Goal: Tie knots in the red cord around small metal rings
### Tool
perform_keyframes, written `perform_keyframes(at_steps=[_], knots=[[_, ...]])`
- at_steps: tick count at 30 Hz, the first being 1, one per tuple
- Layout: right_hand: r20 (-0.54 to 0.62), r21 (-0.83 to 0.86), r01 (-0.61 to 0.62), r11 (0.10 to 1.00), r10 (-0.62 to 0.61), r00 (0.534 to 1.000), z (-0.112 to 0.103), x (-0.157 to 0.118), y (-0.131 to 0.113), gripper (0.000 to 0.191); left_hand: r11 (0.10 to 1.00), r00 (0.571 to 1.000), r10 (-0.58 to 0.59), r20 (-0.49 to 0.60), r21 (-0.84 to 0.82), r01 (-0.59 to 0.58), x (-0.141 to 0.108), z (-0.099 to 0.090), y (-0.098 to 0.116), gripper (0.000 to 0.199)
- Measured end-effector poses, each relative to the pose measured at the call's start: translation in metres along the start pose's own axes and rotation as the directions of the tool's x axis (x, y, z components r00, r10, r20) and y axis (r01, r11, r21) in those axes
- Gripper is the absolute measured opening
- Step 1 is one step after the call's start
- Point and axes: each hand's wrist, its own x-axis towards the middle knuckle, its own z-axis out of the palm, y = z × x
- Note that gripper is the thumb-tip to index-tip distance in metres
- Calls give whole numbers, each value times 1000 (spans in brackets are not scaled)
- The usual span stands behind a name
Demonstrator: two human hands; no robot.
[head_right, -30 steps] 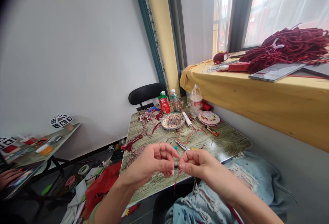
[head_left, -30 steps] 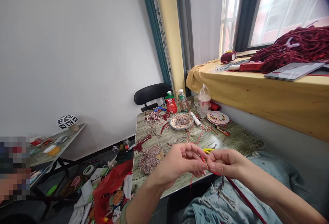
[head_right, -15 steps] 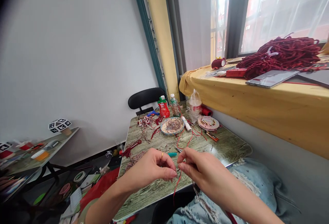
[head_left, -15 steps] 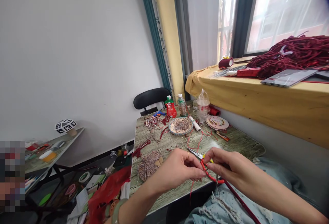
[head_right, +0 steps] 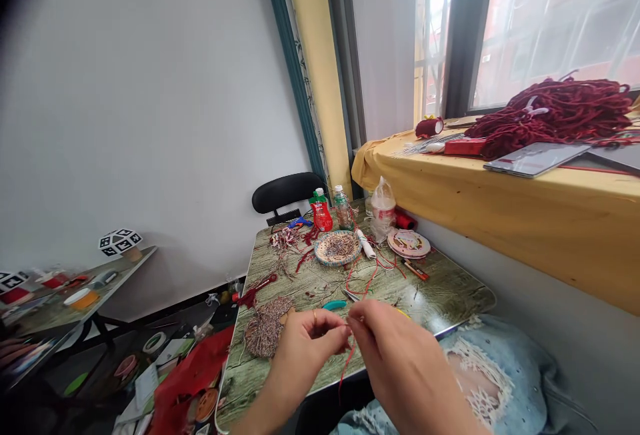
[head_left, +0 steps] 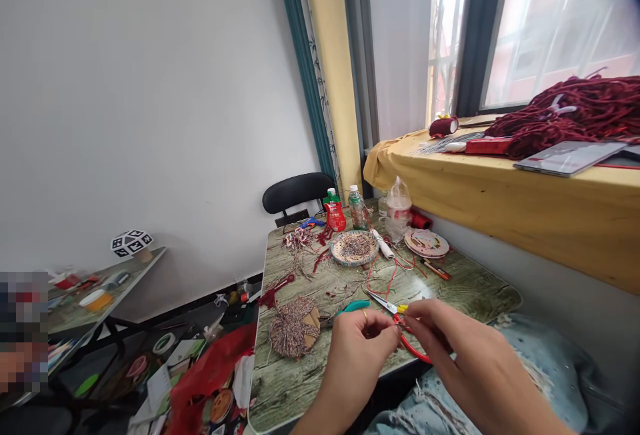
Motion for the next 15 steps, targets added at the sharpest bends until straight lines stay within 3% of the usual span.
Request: perform_keyframes(at_steps=[4, 8, 15], knots=[[89, 205, -247, 947, 233, 968, 5, -4, 0, 19, 982, 993, 12, -116, -186, -33, -7, 3, 3, 11], [270, 305, -391, 868, 315, 910, 10, -2, 0, 21, 957, 985, -5, -171, -288, -45, -12, 6, 9, 8], [288, 312, -372, 875, 286, 914, 2, 0, -10, 23, 962, 991, -17, -134, -271, -20, -18, 6, 13, 5]])
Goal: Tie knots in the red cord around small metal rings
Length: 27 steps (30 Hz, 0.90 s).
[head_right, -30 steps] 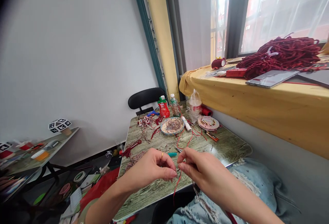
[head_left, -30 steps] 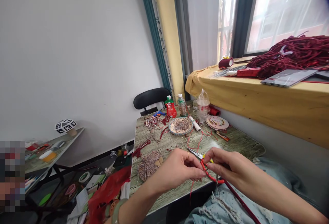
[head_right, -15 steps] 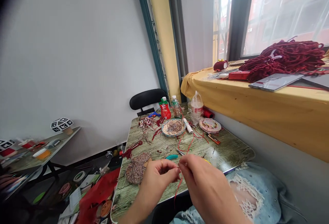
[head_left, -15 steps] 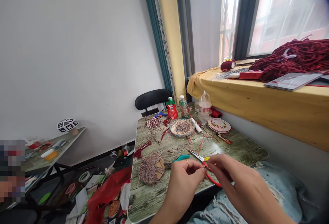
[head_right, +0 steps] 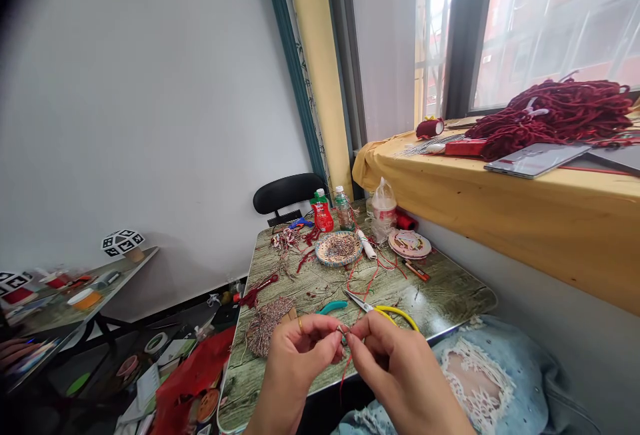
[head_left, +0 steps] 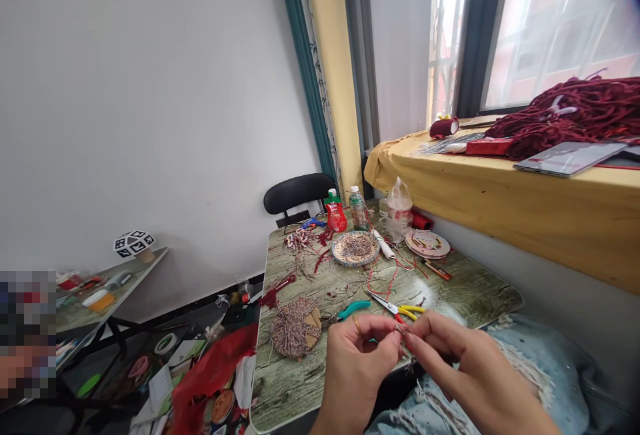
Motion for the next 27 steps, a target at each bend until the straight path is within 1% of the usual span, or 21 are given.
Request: perform_keyframes(at_steps=[2, 6, 8, 9, 11, 13, 15, 16, 17, 18, 19, 22, 23, 25, 27], knots=[[24, 28, -9, 1000, 9, 1000, -1, -2, -4, 24, 997, 999, 38, 1, 63, -38, -2, 0, -1, 7], [35, 149, -75, 986, 71, 997, 0, -5, -9, 27, 976, 989, 138, -52, 175, -127, -7, 1, -1, 8], [24, 136, -41, 990, 38, 999, 1, -7, -8, 26, 970, 986, 157, -48, 195, -145, -8, 0, 2, 9], [-5, 90, 1, 996, 0, 1000, 2, -8, -7, 23, 970, 988, 149, -35, 198, -139, -8, 0, 4, 10], [-118, -81, 85, 993, -95, 989, 2, -11, -4, 17, 972, 993, 117, -22, 210, -110, -8, -1, 7, 12], [-205, -280, 151, 948, -213, 955, 1, -13, -2, 22, 967, 995, 96, -27, 240, -87, -8, -1, 10, 14], [-189, -398, 237, 886, -332, 924, -4, -14, -2, 16, 950, 994, 104, -38, 298, -88, -8, -2, 12, 16], [-158, -418, 289, 861, -382, 911, -7, -13, -3, 13, 936, 993, 117, -35, 338, -98, -9, -3, 13, 17], [-126, -418, 328, 847, -412, 902, -11, -11, -5, 13, 917, 990, 138, -27, 381, -118, -9, -3, 14, 17], [-98, -406, 346, 845, -417, 903, -15, -9, -8, 15, 893, 986, 165, -14, 426, -143, -10, -4, 15, 17], [-73, -391, 343, 854, -400, 914, -18, -6, -10, 17, 868, 981, 192, 6, 465, -172, -10, -5, 17, 17], [14, -349, 256, 902, -268, 963, -27, 5, -17, 21, 806, 963, 264, 61, 534, -255, -12, -7, 19, 17], [41, -340, 229, 912, -229, 973, -28, 8, -18, 23, 792, 958, 277, 72, 548, -270, -12, -8, 19, 17], [82, -333, 203, 921, -186, 979, -28, 13, -18, 26, 767, 952, 293, 86, 573, -288, -12, -8, 19, 17], [70, -357, 196, 913, -183, 981, -25, 15, -17, 29, 740, 949, 299, 98, 605, -296, -11, -7, 19, 18]])
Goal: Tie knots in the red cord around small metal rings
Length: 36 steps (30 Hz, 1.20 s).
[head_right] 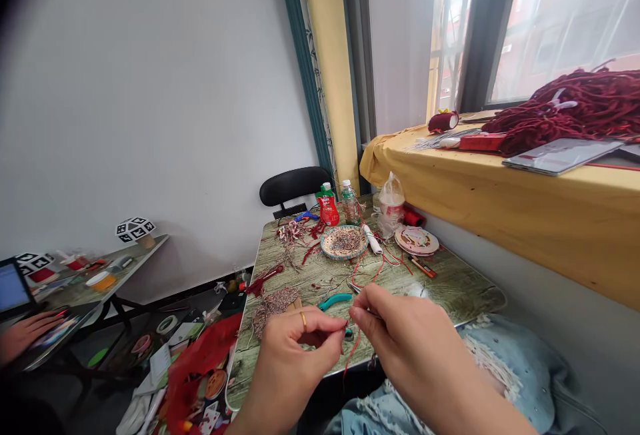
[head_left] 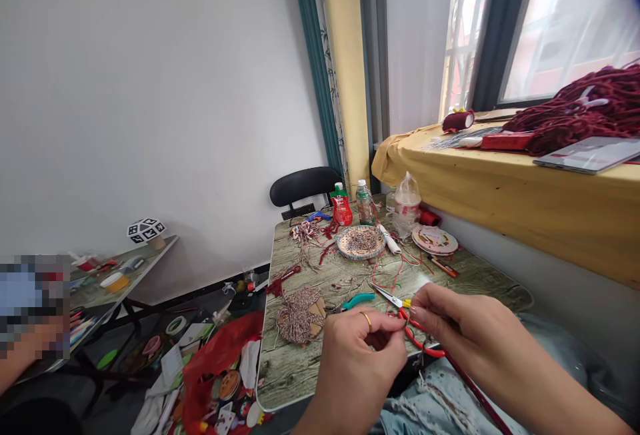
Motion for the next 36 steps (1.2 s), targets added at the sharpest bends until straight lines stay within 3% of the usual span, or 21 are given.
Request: perform_keyframes(at_steps=[4, 8, 11, 13, 16, 19, 24, 27, 32, 36], knots=[[-78, 4, -47, 999, 47, 996, 9, -6, -5, 34, 988, 995, 91, -47, 127, -85, 2, 3, -2, 20], [-80, 283, -113, 953, 141, 987, 21, -16, -10, 34, 975, 978, 150, -148, 186, -121, 2, 6, -4, 19], [-43, 541, -160, 826, 217, 975, 35, -20, -8, 36, 994, 978, 89, -187, 81, -75, 1, 6, -2, 16], [-24, 629, -182, 756, 253, 967, 44, -22, -5, 38, 999, 988, -11, -157, -36, 5, 0, 4, 1, 15], [-154, 576, -170, 799, 310, 938, 52, -27, -8, 30, 962, 983, -176, -47, -219, 162, -1, 0, 6, 11], [-286, 501, -149, 853, 326, 901, 51, -30, -16, 15, 887, 963, -267, 29, -383, 257, -2, -3, 10, 8], [-158, 601, -109, 792, 251, 955, 38, -27, -22, 23, 790, 950, -285, 125, -531, 307, 1, -5, 9, 3], [-119, 567, -128, 814, 235, 965, 31, -26, -19, 28, 776, 949, -264, 170, -547, 314, 2, -5, 8, 4], [-156, 460, -107, 882, 198, 968, 28, -28, -22, 30, 820, 961, -253, 114, -502, 275, 0, -3, 13, 1], [-147, 395, -36, 918, 102, 984, 22, -28, -22, 26, 840, 971, -220, 92, -489, 237, -1, -5, 13, 4]])
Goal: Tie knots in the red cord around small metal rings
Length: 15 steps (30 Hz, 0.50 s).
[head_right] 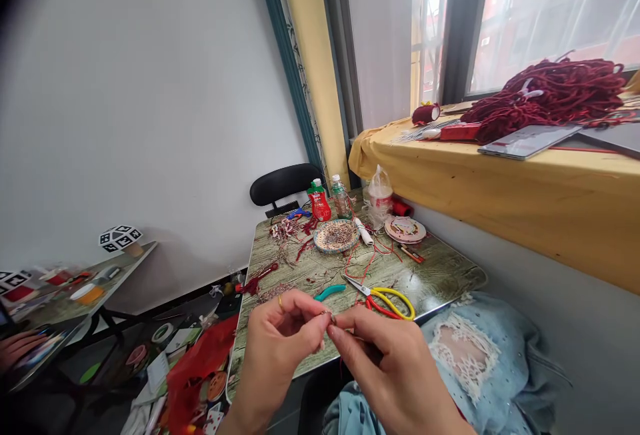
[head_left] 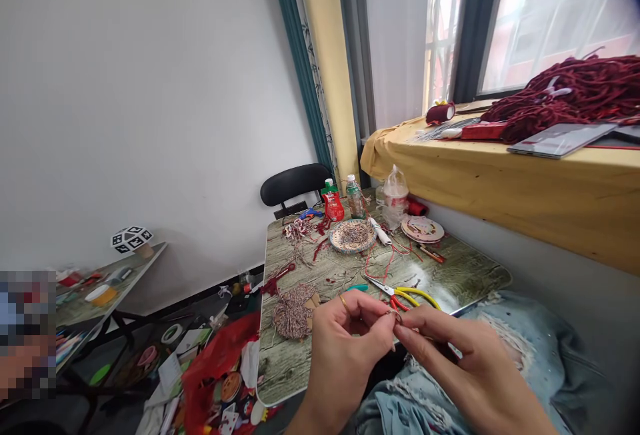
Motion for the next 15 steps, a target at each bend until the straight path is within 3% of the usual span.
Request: perform_keyframes(at_steps=[3, 6, 11, 15], knots=[[70, 98, -5, 995, -2, 998, -12, 5, 3, 20, 999, 998, 10, 54, -35, -8, 1, -4, 0, 7], [165, 265, -147, 953, 105, 981, -22, 11, 8, 28, 998, 992, -1, 126, -63, 9, 2, -6, -1, 7], [464, 467, -448, 762, 219, 858, -21, 18, 12, 30, 997, 980, -33, 194, -60, 46, 4, -9, -3, 8], [491, 543, -512, 665, 244, 837, -13, 19, 16, 27, 996, 974, -56, 218, -50, 69, 7, -9, -7, 5]])
